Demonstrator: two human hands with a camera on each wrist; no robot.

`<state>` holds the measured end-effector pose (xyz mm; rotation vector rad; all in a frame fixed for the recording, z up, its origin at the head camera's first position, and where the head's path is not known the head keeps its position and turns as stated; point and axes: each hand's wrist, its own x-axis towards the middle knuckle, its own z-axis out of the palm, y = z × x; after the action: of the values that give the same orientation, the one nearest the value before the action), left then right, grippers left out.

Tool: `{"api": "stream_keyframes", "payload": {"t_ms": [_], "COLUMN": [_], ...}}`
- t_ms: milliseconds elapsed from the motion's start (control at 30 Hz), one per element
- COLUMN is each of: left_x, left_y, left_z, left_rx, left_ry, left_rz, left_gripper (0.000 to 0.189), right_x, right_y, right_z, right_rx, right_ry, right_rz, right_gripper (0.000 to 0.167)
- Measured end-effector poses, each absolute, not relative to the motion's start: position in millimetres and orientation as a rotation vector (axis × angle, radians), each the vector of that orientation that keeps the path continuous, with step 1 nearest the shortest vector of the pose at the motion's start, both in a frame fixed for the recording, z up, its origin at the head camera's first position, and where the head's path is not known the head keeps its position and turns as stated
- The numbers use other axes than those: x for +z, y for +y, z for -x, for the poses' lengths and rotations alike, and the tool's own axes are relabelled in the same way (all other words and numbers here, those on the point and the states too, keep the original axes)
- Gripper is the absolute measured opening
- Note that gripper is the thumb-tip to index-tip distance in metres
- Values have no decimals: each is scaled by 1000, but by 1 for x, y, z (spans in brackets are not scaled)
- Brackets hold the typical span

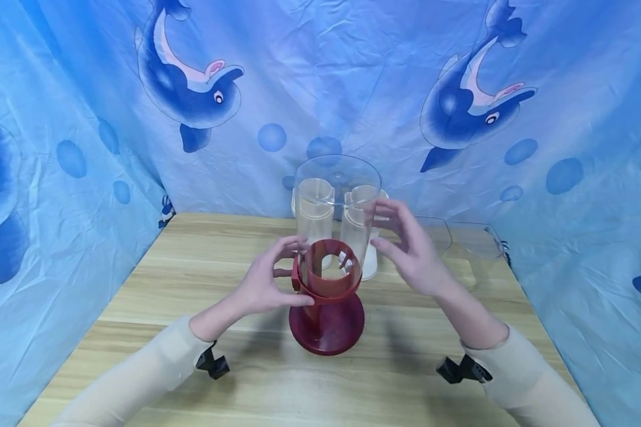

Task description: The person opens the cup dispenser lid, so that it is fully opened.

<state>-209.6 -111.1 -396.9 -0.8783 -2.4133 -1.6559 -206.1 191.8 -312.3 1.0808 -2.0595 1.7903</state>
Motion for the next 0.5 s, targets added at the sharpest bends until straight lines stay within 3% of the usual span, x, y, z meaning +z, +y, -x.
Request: {"api": "stream_keyframes", "payload": {"t_ms": [333, 500], "left_x": [-397, -397], "left_y": [-106, -107], "left_z": [213, 211], "left_rx": [-1738, -1747], "left_ry": [-2444, -2444], "left_rz": [831, 835], "left_gripper": [101, 102], "right_x": [-244, -232], "right_y": [180, 166], "right_z": [204, 200], "right_rx": [1589, 1247], "right_ry": [-2107, -2266], "right_rz": [-1061, -1014], "right_gripper": [91, 97]}}
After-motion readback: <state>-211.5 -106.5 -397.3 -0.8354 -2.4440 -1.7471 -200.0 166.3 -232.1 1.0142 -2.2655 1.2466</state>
